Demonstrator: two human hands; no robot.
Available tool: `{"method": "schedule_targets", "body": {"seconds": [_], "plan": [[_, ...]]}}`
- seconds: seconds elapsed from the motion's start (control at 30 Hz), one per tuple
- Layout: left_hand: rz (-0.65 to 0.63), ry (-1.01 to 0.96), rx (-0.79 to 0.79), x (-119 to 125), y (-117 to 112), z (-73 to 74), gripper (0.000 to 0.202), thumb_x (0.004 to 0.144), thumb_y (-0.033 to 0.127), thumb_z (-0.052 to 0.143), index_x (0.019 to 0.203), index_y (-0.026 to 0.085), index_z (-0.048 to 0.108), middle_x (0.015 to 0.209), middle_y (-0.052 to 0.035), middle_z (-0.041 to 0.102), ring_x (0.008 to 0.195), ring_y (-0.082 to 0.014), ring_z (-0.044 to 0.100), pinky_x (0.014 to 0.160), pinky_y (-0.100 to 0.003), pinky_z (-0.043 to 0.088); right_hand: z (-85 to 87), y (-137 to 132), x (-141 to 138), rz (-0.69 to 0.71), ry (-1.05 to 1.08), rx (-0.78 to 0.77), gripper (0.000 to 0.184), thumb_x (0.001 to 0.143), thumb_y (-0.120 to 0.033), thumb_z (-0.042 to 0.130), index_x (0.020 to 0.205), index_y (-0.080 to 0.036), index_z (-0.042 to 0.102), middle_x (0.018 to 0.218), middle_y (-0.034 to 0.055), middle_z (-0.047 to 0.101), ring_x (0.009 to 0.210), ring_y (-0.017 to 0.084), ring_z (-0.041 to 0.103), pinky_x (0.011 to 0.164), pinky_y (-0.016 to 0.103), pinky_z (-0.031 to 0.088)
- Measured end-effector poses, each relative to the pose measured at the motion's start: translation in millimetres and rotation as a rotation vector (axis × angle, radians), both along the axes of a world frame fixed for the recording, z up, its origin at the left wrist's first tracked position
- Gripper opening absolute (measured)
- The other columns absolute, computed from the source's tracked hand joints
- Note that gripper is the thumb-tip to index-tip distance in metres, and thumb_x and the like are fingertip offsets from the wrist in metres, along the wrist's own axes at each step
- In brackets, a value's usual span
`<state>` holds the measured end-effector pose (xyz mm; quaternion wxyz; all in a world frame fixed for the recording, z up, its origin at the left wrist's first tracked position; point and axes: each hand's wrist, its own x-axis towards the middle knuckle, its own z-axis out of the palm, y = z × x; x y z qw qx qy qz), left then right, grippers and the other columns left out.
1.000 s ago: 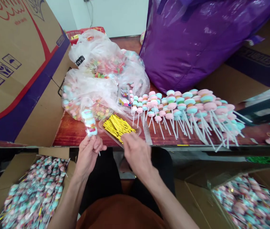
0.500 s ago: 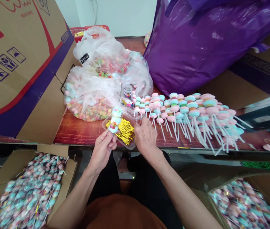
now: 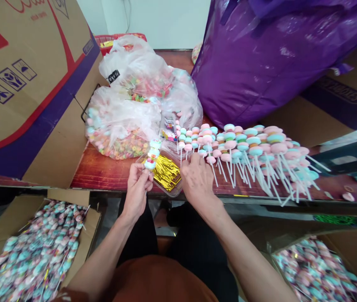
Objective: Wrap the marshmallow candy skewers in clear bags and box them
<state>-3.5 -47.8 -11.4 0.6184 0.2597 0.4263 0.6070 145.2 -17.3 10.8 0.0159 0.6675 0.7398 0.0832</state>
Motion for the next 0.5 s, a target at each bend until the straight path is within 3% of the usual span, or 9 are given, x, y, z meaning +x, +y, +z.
{"method": "schedule_targets", "body": {"seconds": [0.13, 0.23, 0.3, 0.4, 0.5], "plan": [[-0.022, -0.025, 0.028, 2, 3, 3.7, 0.033, 0.084, 0.042, 0.071, 0.083, 0.02, 0.046, 0.068, 0.004, 0.053, 0.051, -0.0038, 0.03, 0.049, -0.015, 0.024, 12.5, -6, 13, -0.101, 0.064, 0.072, 0.022, 0.09, -0.003, 0.049, 0.094, -0.009, 0.069, 0.091, 0.0175, 0.066, 0.08, 0.025, 0.064, 0.062, 0.031, 0.039], [-0.049, -0.046, 0.021, 4, 6, 4.2, 0.036, 0.081, 0.042, 0.075, 0.079, 0.018, 0.047, 0.068, 0.0032, 0.053, 0.05, -0.003, 0.029, 0.049, -0.015, 0.023, 11.0, -16, 24, -0.219, 0.291, 0.151, 0.018, 0.09, -0.008, 0.051, 0.092, -0.013, 0.068, 0.085, 0.0119, 0.066, 0.067, 0.018, 0.059, 0.056, 0.027, 0.032], [-0.06, -0.04, 0.008, 6, 8, 3.4, 0.036, 0.077, 0.04, 0.078, 0.078, 0.017, 0.05, 0.067, 0.0028, 0.053, 0.05, -0.0024, 0.029, 0.048, -0.015, 0.023, 6.3, -23, 26, -0.216, 0.636, 0.145, 0.014, 0.091, -0.015, 0.053, 0.086, -0.015, 0.066, 0.08, 0.0073, 0.066, 0.062, 0.015, 0.056, 0.054, 0.026, 0.033], [-0.05, -0.018, -0.014, 13, 10, 1.9, 0.034, 0.074, 0.037, 0.079, 0.085, 0.017, 0.054, 0.065, 0.0034, 0.054, 0.049, -0.0026, 0.031, 0.047, -0.015, 0.023, -1.6, -32, 16, -0.094, 1.301, -0.006, 0.013, 0.087, -0.027, 0.06, 0.078, -0.018, 0.064, 0.072, 0.0015, 0.064, 0.061, 0.014, 0.055, 0.056, 0.024, 0.041], [-0.046, 0.002, -0.026, 21, 9, 0.3, 0.033, 0.076, 0.033, 0.076, 0.091, 0.021, 0.05, 0.062, 0.0067, 0.052, 0.046, -0.0035, 0.032, 0.046, -0.016, 0.022, -7.4, -36, -3, -0.086, 1.706, -0.159, 0.017, 0.079, -0.033, 0.068, 0.072, -0.018, 0.065, 0.067, -0.0005, 0.063, 0.06, 0.013, 0.055, 0.056, 0.024, 0.045]]}}
